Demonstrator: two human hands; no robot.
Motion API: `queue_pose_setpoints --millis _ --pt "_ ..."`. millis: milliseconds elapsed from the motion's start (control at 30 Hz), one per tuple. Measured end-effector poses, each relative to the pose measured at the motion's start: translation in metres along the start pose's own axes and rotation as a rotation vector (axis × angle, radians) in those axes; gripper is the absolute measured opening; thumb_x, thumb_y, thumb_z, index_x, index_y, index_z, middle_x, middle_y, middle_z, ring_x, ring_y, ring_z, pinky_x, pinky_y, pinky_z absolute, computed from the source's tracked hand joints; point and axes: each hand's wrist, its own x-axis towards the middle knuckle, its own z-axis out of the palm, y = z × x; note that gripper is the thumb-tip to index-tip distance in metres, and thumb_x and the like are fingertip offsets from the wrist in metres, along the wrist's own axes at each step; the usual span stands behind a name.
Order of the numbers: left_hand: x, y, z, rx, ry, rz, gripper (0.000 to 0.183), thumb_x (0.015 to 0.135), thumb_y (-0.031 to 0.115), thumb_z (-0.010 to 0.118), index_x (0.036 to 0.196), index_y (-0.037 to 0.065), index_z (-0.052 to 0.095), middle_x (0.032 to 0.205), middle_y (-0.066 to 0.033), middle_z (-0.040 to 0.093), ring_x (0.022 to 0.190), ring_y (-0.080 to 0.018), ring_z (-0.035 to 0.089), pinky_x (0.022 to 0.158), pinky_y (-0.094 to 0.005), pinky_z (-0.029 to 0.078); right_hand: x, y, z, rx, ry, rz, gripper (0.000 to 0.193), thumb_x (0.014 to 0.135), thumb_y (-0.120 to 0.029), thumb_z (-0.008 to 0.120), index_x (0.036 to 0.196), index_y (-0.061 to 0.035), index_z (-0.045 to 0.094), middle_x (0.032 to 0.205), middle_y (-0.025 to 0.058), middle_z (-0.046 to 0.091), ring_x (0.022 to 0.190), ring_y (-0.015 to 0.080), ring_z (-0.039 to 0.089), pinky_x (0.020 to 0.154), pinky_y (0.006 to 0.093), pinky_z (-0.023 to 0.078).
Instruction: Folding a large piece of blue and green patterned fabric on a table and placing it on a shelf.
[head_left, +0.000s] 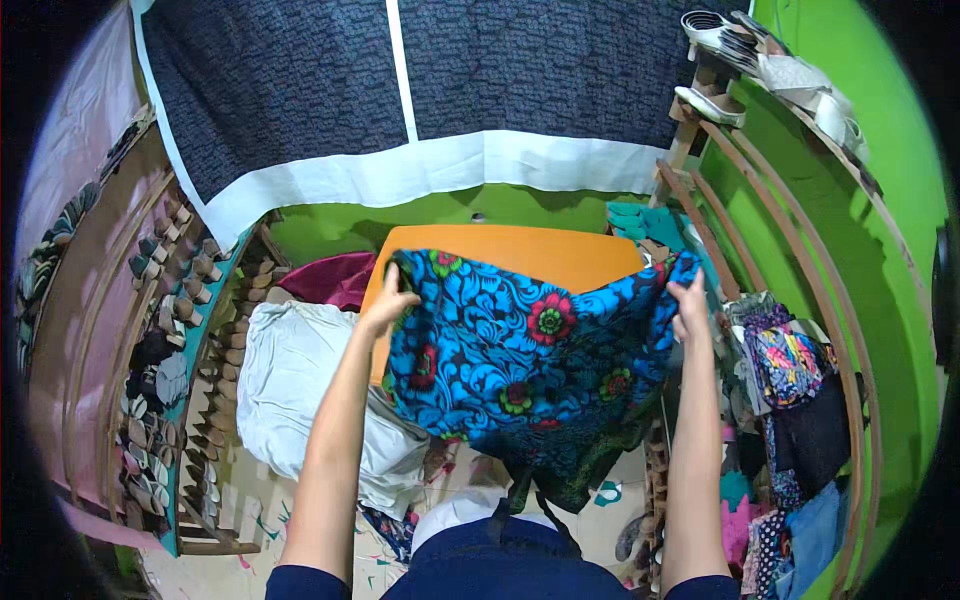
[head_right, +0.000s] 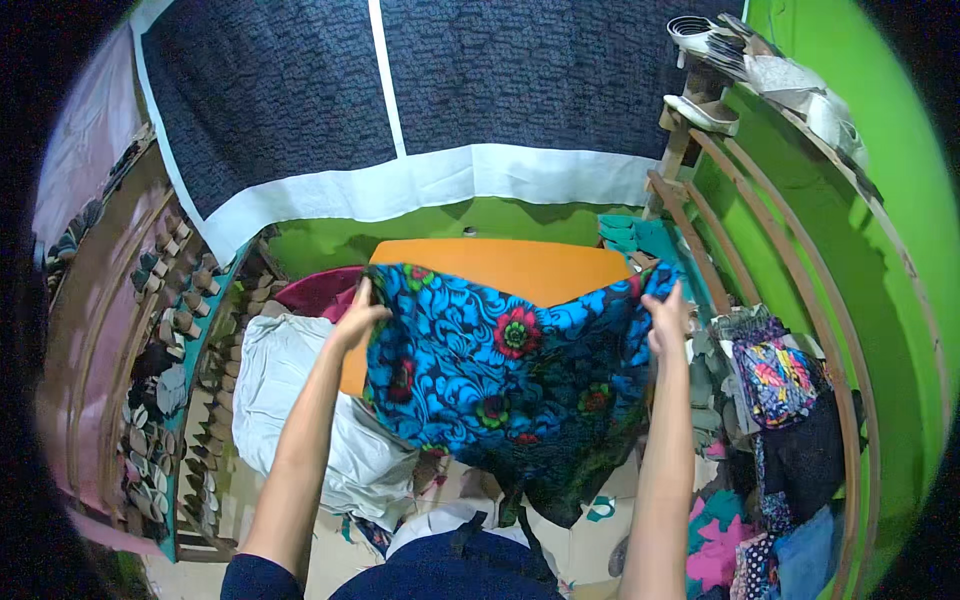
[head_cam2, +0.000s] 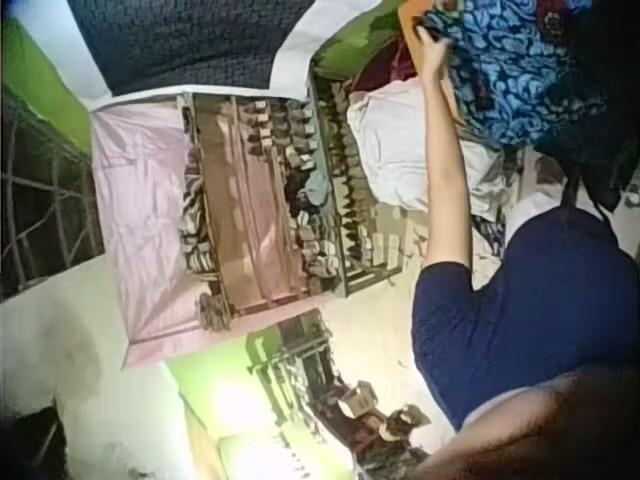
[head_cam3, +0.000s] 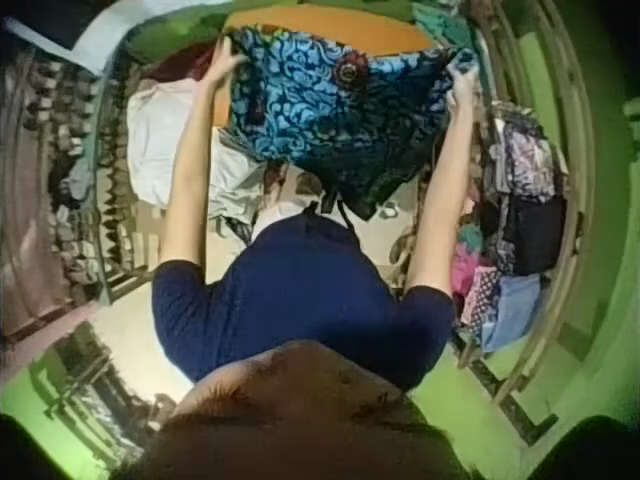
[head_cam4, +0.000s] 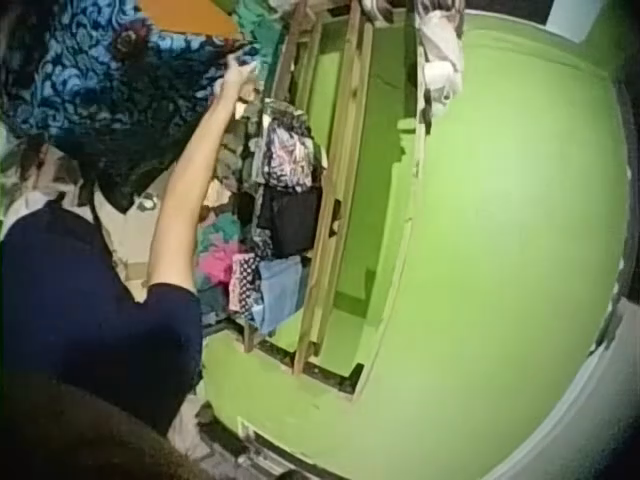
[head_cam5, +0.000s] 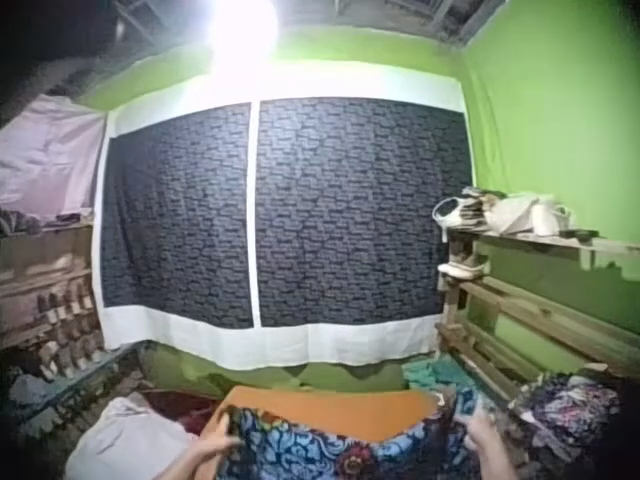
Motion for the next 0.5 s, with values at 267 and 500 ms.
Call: queue_pose_setpoints --millis 267,500 --pt "0.005 -0.064 -0.022 0.197 -0.183 -0.533 0.083 0.077 0.031 0.067 0.138 0.007 0.015 0.077 -0.0049 0.058 0.052 -0.0106 0.052 0.044 -0.0252 0.041 -0.015 0.036 0.071 -0.443 -0.513 0.382 0.09 0.074 0.001 0.058 0.144 -0.0156 0.002 0.139 0.0131 0.03 0.12 0.0241 0.039 0.097 0.0341 0.033" --pt "0.038 -0.025 -0.096 -0.873 0.014 -0.069 0.042 0.089 0.037 0.05 0.118 0.007 0.05 0.109 -0.0067 0.058 0.095 -0.018 0.057 0.084 -0.0332 0.046 0.027 0.005 0.053 0.685 -0.394 0.199 0.045 0.082 -0.011 0.056 0.124 -0.0022 0.043 0.115 0.0117 0.055 0.104 0.0262 0.055 0.089 0.0404 0.045"
